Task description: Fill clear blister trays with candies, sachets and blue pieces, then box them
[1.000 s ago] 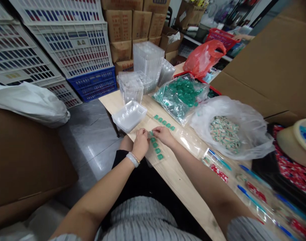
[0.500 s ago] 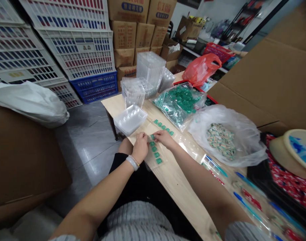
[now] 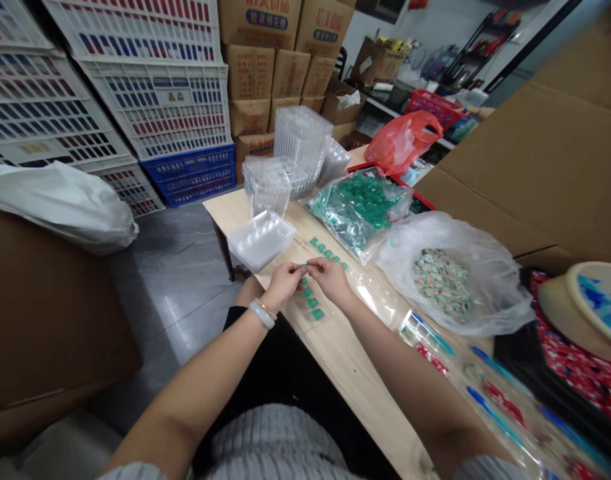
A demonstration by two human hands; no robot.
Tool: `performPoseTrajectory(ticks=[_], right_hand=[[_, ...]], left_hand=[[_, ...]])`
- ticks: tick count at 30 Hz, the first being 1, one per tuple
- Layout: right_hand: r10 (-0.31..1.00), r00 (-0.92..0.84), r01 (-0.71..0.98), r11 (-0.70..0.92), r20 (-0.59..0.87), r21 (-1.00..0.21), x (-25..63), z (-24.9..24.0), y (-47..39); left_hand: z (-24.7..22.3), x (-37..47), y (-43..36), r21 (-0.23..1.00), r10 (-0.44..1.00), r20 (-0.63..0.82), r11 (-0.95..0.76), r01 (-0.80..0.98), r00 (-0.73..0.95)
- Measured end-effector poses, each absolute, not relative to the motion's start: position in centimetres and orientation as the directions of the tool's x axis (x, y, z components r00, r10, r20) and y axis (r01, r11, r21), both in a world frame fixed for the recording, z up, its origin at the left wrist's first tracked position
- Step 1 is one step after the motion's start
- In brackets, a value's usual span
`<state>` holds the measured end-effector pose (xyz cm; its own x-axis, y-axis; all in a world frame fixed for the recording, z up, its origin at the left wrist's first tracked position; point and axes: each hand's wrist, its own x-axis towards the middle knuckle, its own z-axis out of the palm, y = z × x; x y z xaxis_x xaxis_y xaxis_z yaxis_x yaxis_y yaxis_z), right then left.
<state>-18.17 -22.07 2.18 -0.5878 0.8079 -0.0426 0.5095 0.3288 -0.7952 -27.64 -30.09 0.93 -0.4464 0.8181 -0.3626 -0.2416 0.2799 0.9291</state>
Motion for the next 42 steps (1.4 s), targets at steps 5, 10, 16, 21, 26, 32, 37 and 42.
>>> performPoseTrajectory(ticks=[5,10,16,21,26,32,37,42], right_hand=[[0.8,-0.599,0.532,0.361,-0.039,-0.766,-18.3,3.0,-22.6],[0.795,-0.601,0.637,0.414,-0.082,-0.651,-18.8,2.5,-22.5],[0.676,-0.716,0.697,0.675,-0.175,-0.242,-20.0,2.4,-23.7],[0.605,-0.786,0.618,0.775,-0.125,-0.13,-21.0,1.9,-24.0],[0.631,-0.772,0.612,0.701,-0.083,-0.365,-20.0,2.0,-22.7],[0.803,-0.571,0.537,0.525,0.174,-0.66,-15.2,4.2,-18.3],[0.897,-0.396,0.628,0.419,0.195,-0.656,-10.2,5.7,-9.6],[0.897,-0.387,0.745,0.441,0.214,-0.5,-11.0,7.3,0.8]], left_hand=[[1.2,-27.8,-30.1,0.928,0.833,-0.373,0.325,-0.184,-0.409],[1.3,-28.4,-32.6,0.869,0.879,-0.057,0.277,0.409,-0.474],[-1.0,-28.3,-33.7,0.533,0.964,0.049,0.197,0.823,-0.263],[-2.0,-28.0,-33.4,0.507,0.964,0.083,0.176,0.844,-0.251],[-0.4,-27.7,-33.9,0.452,0.961,0.121,0.169,0.876,-0.248],[1.7,-27.4,-32.1,0.372,0.949,0.306,-0.048,0.927,-0.073],[5.6,-29.1,-22.8,0.432,0.879,0.477,-0.248,0.867,0.014],[8.5,-31.3,-5.7,0.471,0.934,0.352,-0.228,0.852,0.056]])
